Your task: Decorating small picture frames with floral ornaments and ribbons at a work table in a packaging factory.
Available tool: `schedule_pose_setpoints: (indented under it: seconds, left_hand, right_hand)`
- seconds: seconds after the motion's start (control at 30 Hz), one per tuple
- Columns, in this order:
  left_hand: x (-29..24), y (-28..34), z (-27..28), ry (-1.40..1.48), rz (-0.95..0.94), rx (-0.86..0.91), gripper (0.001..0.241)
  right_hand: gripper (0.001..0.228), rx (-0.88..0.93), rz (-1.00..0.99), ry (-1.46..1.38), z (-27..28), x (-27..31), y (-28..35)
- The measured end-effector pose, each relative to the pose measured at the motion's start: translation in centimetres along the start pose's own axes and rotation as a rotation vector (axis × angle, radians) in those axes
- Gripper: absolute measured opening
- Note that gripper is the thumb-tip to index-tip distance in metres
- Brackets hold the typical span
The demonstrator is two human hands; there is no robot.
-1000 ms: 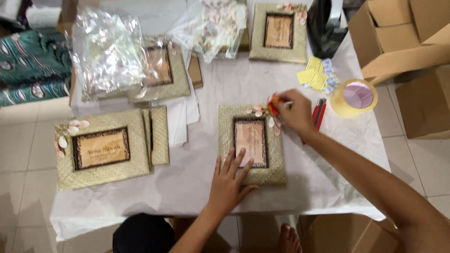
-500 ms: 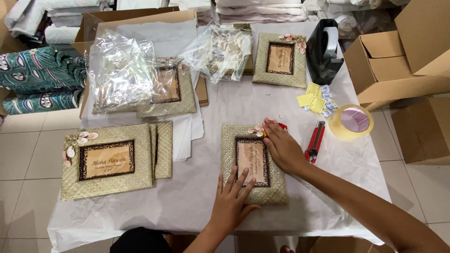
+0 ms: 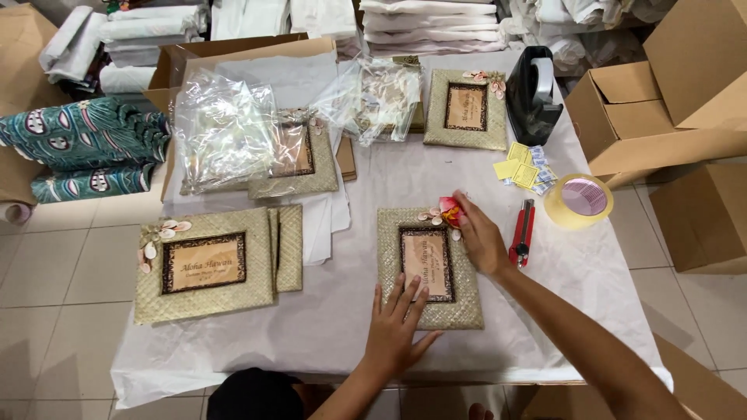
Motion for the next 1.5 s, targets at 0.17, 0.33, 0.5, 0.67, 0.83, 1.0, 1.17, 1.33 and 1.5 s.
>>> schedule_pose_setpoints:
  seconds: [0.17,0.33,0.5,0.67,0.83,1.0,1.17,1.33,1.5]
  left_hand:
    - [1.5,-0.1,2.6,0.379,0.105,-0.066,0.057]
    - [6.6,0.7,1.6,0.688,0.388,-0.154,0.035]
    - [10.3,0.0,-2.0,0.865,0.322,-0.029,0.023]
    - [12.8,-3.0,2.6,0.888,0.430,0.392,0.034]
    - [8.9,-6.2,0.4,0.816,0.259,0.367,0.035]
    - [2.0,-11.7,-2.2,0.432,0.075,0.086,0.045]
    - [2.1,-14.9,-6.9,0.211,0.119,-0.094,0.039]
    - [3.4,-14.7,-11.0,0.083,0.164,-0.073,0.031]
    - [3.3,-14.7,-9.3,0.072,0.178,-0.119,0.026]
  right_hand:
    - [0.065,-0.092,0.117,0.016,0.6,-1.5,0.2]
    - [0.051,-0.107,0.133,0.012,0.9,-2.0,0.1]
    - [0.046,-0.167,0.190,-0.042,1.5,-4.0,-0.3]
    - [0.045,-0.181,0.204,-0.122,1.9,-3.2,-0.1]
    - [0.044,-0.178,0.191,-0.153,1.7,-3.9,0.1]
    - [0.047,-0.159,0.208,-0.243,1.4,-3.2,0.7]
    - [0.044,-0.195,0.234,-0.215,1.9,-1.9,1.2]
    - [0.040,-0.307,0.218,-0.194,3.1,-3.6,0.7]
    - [0.049,-0.343,0.189,-0.117,3.0,-2.7,1.5]
Point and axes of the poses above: each hand's wrist, its own y-axis away from the middle knuckle, its own z-axis out of the back of the hand, x = y × z, the point moved 10 cm from there along -y, towards the middle knuckle, and after that the axes turned 13 degrees about -y, right-handed, at the moved point
